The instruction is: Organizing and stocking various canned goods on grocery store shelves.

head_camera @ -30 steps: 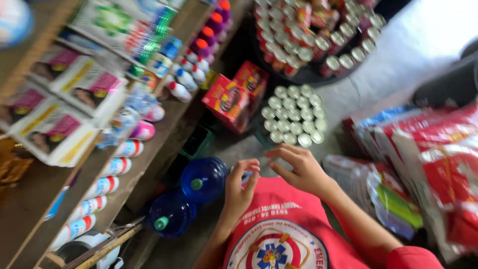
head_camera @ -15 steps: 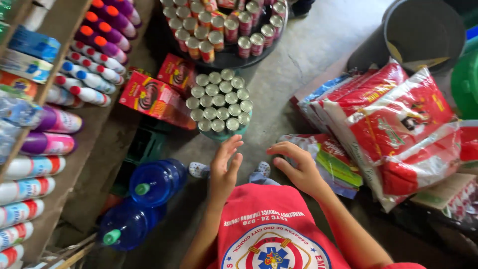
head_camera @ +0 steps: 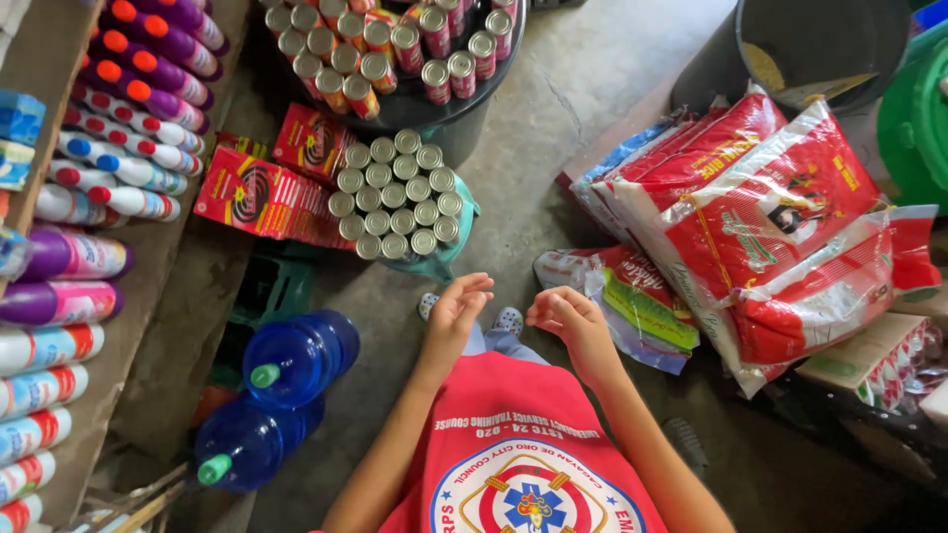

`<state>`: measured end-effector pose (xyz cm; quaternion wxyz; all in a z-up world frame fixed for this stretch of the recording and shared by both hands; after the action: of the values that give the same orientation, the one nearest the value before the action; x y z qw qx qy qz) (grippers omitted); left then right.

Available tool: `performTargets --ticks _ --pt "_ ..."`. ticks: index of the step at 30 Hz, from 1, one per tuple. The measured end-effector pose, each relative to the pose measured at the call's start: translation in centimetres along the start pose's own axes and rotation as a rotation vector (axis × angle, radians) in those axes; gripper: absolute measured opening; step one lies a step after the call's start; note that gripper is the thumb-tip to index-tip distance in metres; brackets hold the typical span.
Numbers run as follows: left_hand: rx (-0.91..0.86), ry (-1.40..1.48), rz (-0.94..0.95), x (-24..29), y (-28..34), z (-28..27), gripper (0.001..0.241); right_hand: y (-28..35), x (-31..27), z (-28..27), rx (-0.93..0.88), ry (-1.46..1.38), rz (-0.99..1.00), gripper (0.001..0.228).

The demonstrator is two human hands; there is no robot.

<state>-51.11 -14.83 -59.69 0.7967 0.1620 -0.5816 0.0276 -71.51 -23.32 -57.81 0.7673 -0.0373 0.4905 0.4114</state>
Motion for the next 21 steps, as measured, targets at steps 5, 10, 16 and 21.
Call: performTargets --ticks 5,10,16,21 --pt "0.03 0.015 0.05 1.3 -3.4 -2.0 0.035 -3.9 -0.9 0.1 0.018 0.056 0.007 0.024" --pt "0.057 0.028 0.102 4.4 -3.8 -4.7 0.031 -9.3 -2.9 2.6 -0.025 0.162 0.013 0.025" --pt "0.132 0.089 0.129 3.3 -4.3 -10.5 0.024 -14.0 -7.2 9.2 -0.112 0.825 -0.182 0.025" --pt "0.264 0.067 0.128 4.7 -4.0 -13.7 0.023 -18.7 -8.2 10.5 -0.269 1.417 -0.421 0.025"
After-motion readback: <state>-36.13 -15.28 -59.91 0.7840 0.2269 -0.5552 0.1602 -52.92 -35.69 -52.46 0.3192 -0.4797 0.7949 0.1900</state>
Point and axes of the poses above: each hand's wrist, its own y-axis away from the middle knuckle, its own z-axis out of the palm, x = y × z, the point moved 2 cm from there along -y, towards the middle knuckle, and after that the axes turned 6 degrees about -x, right-handed, at the moved point
